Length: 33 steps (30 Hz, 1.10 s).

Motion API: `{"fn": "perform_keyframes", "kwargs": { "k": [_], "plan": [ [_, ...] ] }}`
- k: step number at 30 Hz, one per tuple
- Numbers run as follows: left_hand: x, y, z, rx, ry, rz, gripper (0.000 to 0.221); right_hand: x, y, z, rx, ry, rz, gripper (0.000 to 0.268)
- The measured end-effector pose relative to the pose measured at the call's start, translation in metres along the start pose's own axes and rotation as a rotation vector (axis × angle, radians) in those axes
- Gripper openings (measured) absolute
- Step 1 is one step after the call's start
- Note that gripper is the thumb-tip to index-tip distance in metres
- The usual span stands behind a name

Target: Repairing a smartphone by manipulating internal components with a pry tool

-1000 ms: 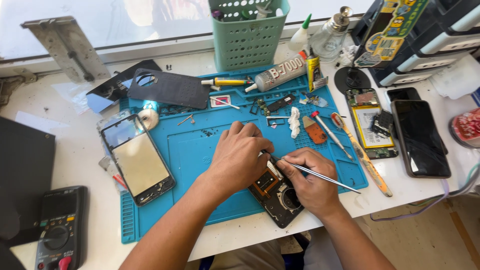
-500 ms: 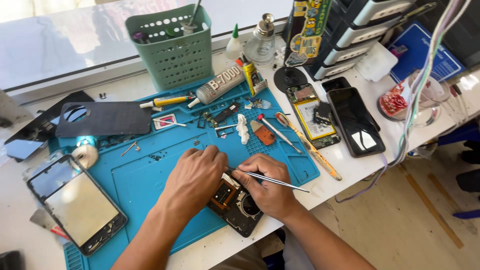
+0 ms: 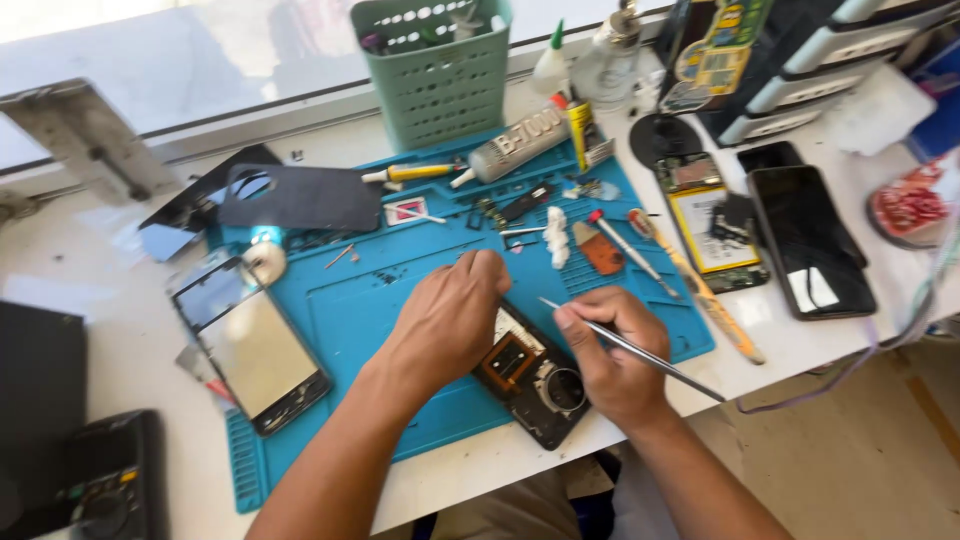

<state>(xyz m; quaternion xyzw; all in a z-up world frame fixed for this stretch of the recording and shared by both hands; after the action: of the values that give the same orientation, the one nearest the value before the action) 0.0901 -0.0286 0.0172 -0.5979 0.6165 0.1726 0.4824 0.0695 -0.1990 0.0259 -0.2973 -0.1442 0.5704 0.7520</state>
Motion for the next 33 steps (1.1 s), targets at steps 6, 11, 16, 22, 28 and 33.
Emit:
{"fn": "perform_keyframes", "kwargs": {
  "k": [6,11,16,22,28,33],
  "plan": [
    [-0.016,-0.005,0.001,0.022,-0.056,-0.089,0.022,-0.005,0.000,0.001,-0.045,0.002,-0.060,0.019],
    [-0.045,-0.009,-0.054,0.161,0.187,-0.115,0.036,-0.009,-0.001,-0.005,0.026,0.047,-0.085,0.019],
    [-0.017,0.027,-0.134,0.346,0.759,0.464,0.021,-0.006,-0.001,-0.003,-0.003,0.121,-0.030,0.021],
    [-0.031,-0.004,-0.059,0.004,0.699,0.151,0.030,-0.009,0.001,-0.015,0.109,-0.023,-0.077,0.018],
    [-0.037,-0.005,0.040,-0.297,0.023,-0.089,0.025,0.004,0.004,-0.026,0.206,-0.141,-0.011,0.025],
    [-0.025,-0.003,0.035,-0.325,-0.094,0.079,0.038,0.012,0.002,-0.013,0.066,0.046,0.113,0.025]
  ]
}}
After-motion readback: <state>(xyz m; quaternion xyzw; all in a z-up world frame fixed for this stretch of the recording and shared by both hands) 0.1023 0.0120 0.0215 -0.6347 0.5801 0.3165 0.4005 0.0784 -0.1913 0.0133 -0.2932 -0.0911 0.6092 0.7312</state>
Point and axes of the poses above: each hand's wrist, its own y-axis away from the middle knuckle, its own x-axis out of the palm, z = x × y, the point moved 10 cm from there along -y, towards the middle knuckle, and after that the axes turned 12 degrees about -z, right-handed, at the moved point
